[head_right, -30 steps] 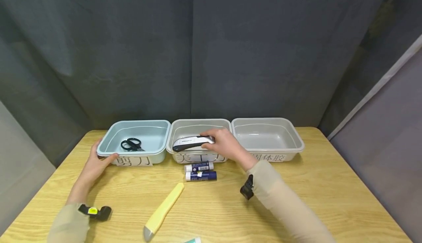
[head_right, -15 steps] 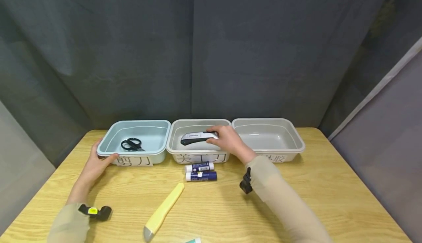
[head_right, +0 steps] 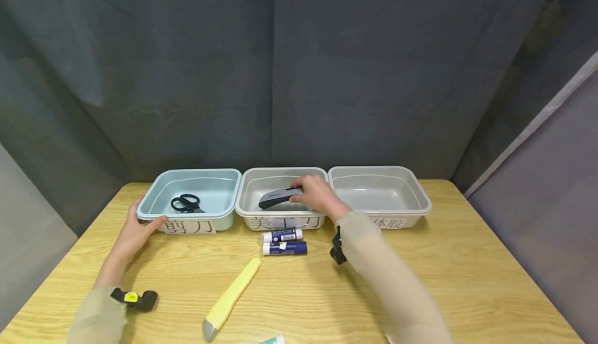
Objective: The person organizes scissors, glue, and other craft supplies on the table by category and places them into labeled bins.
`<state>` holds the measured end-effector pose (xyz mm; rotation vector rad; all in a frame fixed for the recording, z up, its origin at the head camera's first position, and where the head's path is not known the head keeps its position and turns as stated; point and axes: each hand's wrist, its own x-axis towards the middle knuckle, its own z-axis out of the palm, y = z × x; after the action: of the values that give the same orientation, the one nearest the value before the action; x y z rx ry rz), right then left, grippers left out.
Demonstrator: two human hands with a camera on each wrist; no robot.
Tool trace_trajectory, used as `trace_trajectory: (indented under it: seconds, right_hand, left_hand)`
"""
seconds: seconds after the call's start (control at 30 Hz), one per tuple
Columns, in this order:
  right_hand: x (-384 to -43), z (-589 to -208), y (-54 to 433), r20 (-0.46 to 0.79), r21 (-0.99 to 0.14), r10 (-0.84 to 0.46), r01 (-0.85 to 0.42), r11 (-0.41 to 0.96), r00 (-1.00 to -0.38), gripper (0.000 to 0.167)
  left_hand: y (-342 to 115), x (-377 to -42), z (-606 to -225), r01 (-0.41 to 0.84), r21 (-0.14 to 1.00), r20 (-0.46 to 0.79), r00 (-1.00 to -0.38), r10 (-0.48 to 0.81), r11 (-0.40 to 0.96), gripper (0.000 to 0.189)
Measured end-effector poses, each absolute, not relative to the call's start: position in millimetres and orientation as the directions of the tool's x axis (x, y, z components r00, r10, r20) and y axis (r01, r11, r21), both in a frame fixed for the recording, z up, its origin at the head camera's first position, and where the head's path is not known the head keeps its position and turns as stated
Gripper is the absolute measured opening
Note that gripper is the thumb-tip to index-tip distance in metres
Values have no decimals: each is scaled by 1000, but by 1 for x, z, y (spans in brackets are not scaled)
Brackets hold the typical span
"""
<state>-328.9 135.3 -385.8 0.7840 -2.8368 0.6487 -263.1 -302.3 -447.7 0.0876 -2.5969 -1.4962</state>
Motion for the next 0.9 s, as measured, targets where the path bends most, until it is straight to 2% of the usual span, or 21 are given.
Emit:
trace_trajectory:
  seconds: [0.23, 0.6, 0.9]
  right_hand:
    - [-338, -391, 131, 183, -347, -447, -483, 804, -875, 31]
    - [-338, -395, 125, 95, -394, -419, -421, 817, -903, 35]
    - [-342, -396, 124, 84, -312, -445, -447, 838, -892, 33]
  left_hand:
    - [-301, -264, -447, 24, 866, 95, -989, -116, 500, 101]
    - [-302, -262, -447, 25, 866, 96, -989, -116, 499, 100]
    - [-303, -263, -448, 34, 869, 106, -987, -118, 493, 100]
